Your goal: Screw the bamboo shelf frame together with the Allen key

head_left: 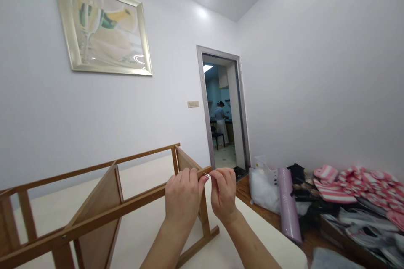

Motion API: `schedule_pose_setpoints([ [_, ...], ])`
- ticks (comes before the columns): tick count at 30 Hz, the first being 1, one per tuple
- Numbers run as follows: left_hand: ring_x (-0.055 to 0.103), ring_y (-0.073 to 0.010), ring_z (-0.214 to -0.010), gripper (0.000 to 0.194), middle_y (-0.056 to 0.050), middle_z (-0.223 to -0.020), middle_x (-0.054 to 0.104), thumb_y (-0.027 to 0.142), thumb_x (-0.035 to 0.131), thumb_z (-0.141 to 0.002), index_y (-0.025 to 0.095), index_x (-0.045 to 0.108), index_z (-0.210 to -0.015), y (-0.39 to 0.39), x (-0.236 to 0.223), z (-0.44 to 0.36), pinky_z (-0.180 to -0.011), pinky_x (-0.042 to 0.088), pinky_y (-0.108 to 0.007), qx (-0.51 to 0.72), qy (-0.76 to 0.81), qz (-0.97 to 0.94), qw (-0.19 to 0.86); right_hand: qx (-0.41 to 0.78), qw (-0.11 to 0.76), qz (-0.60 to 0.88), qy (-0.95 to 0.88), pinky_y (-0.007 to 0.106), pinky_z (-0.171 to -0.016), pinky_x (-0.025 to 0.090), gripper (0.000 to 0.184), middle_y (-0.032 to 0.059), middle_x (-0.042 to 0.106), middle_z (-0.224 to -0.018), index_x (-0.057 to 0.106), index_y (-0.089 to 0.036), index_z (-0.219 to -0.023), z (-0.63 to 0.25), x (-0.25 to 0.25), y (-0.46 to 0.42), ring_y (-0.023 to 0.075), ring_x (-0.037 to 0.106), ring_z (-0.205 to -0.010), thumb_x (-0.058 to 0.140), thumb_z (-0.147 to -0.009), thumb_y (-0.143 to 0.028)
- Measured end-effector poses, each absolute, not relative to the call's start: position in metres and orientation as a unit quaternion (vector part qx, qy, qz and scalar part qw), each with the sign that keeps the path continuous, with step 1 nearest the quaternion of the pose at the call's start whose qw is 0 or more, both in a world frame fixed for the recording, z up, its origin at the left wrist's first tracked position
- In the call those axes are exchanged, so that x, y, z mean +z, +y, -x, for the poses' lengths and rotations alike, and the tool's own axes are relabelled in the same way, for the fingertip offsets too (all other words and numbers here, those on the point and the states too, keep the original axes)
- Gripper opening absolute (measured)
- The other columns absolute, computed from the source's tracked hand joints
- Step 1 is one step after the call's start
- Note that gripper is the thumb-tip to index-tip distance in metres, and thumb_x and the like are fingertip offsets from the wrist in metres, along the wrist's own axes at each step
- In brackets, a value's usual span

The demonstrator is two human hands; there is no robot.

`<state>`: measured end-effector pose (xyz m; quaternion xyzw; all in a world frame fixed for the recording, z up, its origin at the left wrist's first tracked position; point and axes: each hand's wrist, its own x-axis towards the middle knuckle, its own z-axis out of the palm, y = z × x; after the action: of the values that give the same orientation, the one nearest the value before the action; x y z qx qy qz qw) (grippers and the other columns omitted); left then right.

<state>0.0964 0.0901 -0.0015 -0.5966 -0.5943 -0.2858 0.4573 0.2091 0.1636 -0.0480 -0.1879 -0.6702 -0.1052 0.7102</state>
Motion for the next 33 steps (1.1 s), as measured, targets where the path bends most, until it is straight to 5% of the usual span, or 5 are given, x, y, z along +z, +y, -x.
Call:
schedule_pose_setpoints([
  [33,0.056,-0.0211,-0.067,0.029,-0.001,-0.069,0.058,0.042,0.05,-0.095,0.021,0.056,-0.077,0.086,0.002,-0.105,-0.067,0.032,-0.036,-0.314,-0.601,0.597,0.428,-0.217,0.691,0.174,-0.667,0.042,-0.084,0.046,0.04,0.0079,0.063,-0.108,0.069,-0.028,-0.108,-0.225,-0.036,0.167,0.0239,0.048,-0.1,0.052,-0.088,0.002],
])
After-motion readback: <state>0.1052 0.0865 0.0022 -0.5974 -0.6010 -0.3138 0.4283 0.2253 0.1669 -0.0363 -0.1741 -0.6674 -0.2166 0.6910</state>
